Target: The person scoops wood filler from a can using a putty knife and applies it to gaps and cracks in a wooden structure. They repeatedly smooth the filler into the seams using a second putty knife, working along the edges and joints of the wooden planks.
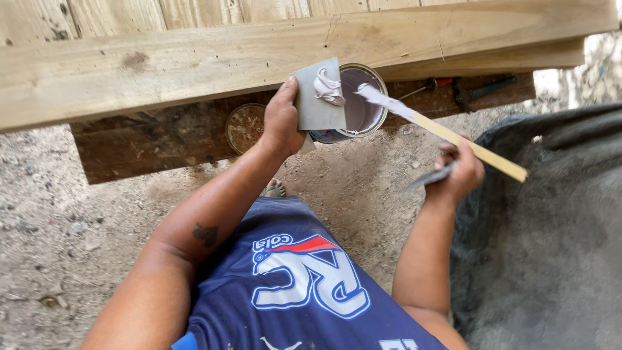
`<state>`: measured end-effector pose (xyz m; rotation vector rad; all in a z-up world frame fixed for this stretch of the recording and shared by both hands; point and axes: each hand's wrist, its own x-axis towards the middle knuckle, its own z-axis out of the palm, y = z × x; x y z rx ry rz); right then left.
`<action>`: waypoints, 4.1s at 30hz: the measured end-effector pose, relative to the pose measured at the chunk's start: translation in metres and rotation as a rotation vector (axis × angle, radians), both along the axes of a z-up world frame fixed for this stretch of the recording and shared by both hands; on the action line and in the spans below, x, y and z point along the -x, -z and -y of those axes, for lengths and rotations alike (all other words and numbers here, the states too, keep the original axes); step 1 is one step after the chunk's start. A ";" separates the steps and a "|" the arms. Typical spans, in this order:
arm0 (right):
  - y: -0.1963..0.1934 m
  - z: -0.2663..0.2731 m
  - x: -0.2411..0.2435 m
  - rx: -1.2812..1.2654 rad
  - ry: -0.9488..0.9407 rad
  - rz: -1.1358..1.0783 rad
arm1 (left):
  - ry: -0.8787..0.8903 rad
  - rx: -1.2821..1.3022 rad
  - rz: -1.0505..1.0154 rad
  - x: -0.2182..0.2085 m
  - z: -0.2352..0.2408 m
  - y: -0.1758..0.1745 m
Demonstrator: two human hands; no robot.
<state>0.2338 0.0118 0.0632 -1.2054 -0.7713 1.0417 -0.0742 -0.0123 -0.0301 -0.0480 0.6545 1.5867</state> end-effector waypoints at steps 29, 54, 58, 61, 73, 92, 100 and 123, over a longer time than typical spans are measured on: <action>-0.010 0.180 0.260 0.228 -0.319 -0.237 | 0.267 -0.385 -0.625 0.168 0.119 -0.014; -0.050 0.137 0.240 -0.133 -0.018 -0.507 | 0.070 -0.312 -0.032 0.133 0.133 -0.034; -0.063 0.141 0.222 -0.119 -0.085 -0.567 | 0.212 -0.324 0.001 0.147 0.138 -0.035; -0.024 0.158 0.187 -0.068 -0.047 -0.559 | 0.294 -0.279 0.094 0.165 0.141 -0.032; 0.179 0.319 0.059 0.131 0.864 -0.796 | 0.338 -0.079 0.009 0.243 0.166 0.009; 0.232 0.355 0.070 0.291 0.373 0.690 | 0.308 -0.059 -0.081 0.238 0.151 -0.002; 0.184 0.125 0.180 0.086 -0.296 -0.185 | 0.059 -0.055 -0.060 0.216 0.180 0.011; 0.128 0.061 0.200 0.025 -0.954 1.099 | -0.283 0.203 -0.064 0.217 0.224 0.019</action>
